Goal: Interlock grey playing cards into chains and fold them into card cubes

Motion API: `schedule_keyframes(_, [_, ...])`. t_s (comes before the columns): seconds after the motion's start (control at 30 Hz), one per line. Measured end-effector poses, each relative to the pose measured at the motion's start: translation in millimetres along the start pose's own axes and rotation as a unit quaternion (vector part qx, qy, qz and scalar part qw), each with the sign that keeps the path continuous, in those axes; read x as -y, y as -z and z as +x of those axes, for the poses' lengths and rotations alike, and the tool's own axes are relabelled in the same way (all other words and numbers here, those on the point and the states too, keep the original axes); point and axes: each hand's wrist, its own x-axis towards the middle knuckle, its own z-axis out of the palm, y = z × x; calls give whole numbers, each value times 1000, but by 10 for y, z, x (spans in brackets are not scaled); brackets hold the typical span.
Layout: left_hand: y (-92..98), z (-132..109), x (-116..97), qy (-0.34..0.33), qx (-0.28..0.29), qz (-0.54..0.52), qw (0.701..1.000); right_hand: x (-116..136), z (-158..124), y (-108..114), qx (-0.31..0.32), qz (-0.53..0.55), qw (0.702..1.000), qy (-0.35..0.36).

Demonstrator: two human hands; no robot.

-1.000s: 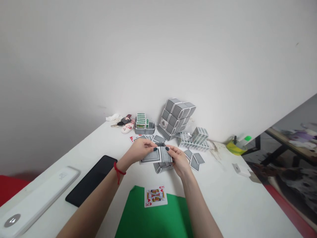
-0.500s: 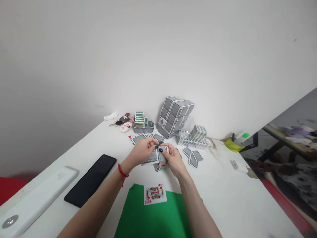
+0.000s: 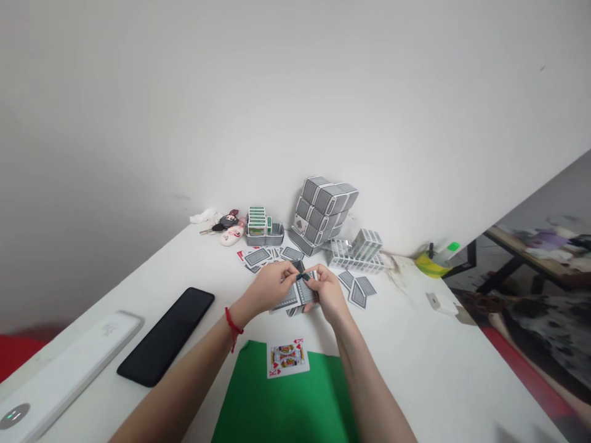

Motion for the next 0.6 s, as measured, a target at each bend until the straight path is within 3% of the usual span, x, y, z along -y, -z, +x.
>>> schedule_keyframes(0.2, [-72,-20,-54,3,-21,-1,1000,44,-18,33,27,-63,997,44])
schedule_keyframes(0.37, [-119,-29,-62,11,-21,-22,999,-9,5,79,12,-112,991,71])
schedule_keyframes(0.6, [-81,-13,14,24,-11,-97,995,134,-11,297,84,-26,996,25])
